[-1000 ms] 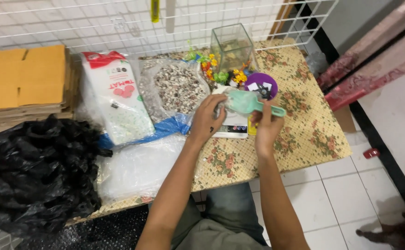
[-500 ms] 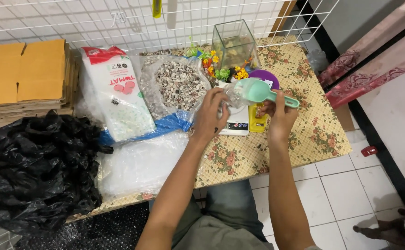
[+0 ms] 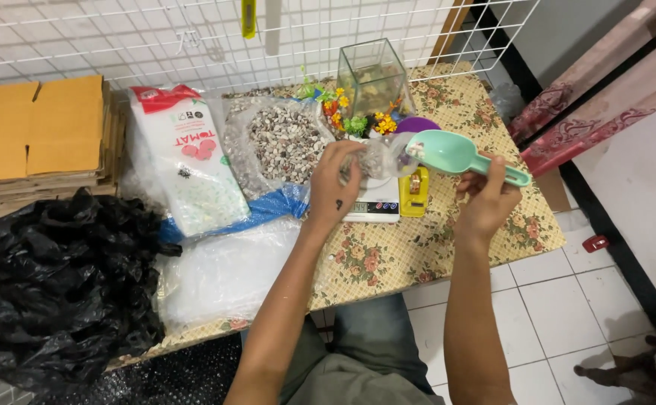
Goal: Weighing and packaging small coral stones into plastic bags using a scoop and a digital scale.
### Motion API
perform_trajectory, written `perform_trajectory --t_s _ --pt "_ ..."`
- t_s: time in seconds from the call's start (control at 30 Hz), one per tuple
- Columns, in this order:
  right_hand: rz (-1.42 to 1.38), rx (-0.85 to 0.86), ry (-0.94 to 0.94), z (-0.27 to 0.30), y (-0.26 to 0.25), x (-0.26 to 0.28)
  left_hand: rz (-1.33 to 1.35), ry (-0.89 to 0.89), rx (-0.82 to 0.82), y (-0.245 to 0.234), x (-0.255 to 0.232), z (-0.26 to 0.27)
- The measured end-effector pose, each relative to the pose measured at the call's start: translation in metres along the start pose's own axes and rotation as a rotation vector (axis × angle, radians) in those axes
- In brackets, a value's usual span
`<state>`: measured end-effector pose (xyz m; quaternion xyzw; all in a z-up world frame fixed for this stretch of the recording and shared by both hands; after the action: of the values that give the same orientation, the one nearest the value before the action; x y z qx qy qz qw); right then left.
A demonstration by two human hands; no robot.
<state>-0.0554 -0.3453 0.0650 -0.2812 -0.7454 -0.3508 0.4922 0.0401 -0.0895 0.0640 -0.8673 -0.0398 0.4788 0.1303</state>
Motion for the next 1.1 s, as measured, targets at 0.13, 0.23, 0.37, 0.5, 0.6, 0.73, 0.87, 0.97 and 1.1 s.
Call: perform_trajectory --t_s 0.13,0.23,0.37,0.5,0.6,0.73,0.87,0.97,1.1 --pt "-0.073 0.010 -0.006 -0.007 0.001 0.002 0.116 -0.116 -0.015 -0.016 -0.004 -0.010" --pt "-0.175 -0.006 0.014 -0.003 0.009 0.006 0.169 -0.196 -0.012 -0.033 -0.009 -0.014" --pt "-0.109 0.100 0.049 0.010 0.038 0.001 0.133 -0.169 -0.127 -0.060 0.002 -0.012" --pt "-0.098 0.210 0.101 0.041 0.089 0.015 0.077 -0.138 -0.415 -0.092 0.032 0.009" --pt "-0.133 0.313 0.074 0.058 0.121 -0.004 0.170 -0.133 -0.540 -0.096 0.066 0.020" --pt "-0.162 0.441 0.068 0.083 0.155 -0.014 0.188 -0.164 -0.576 -0.101 0.074 0.019" --pt "-0.003 0.573 -0.125 0.100 0.172 -0.021 0.300 -0.226 -0.631 -0.099 0.085 0.026" --pt "0.042 0.613 -0.272 0.105 0.176 -0.006 0.312 -0.249 -0.636 -0.100 0.085 0.025" --pt "0.093 0.658 -0.394 0.107 0.174 0.006 0.289 -0.266 -0.643 -0.098 0.087 0.028"
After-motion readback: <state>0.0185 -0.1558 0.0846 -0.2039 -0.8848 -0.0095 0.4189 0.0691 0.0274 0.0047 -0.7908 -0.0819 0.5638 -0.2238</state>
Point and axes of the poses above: each hand's wrist, its own z-axis away from the middle knuckle, its own y-axis out of the palm, x = y × z, the point moved 7 cm from there along -z, towards the middle knuckle
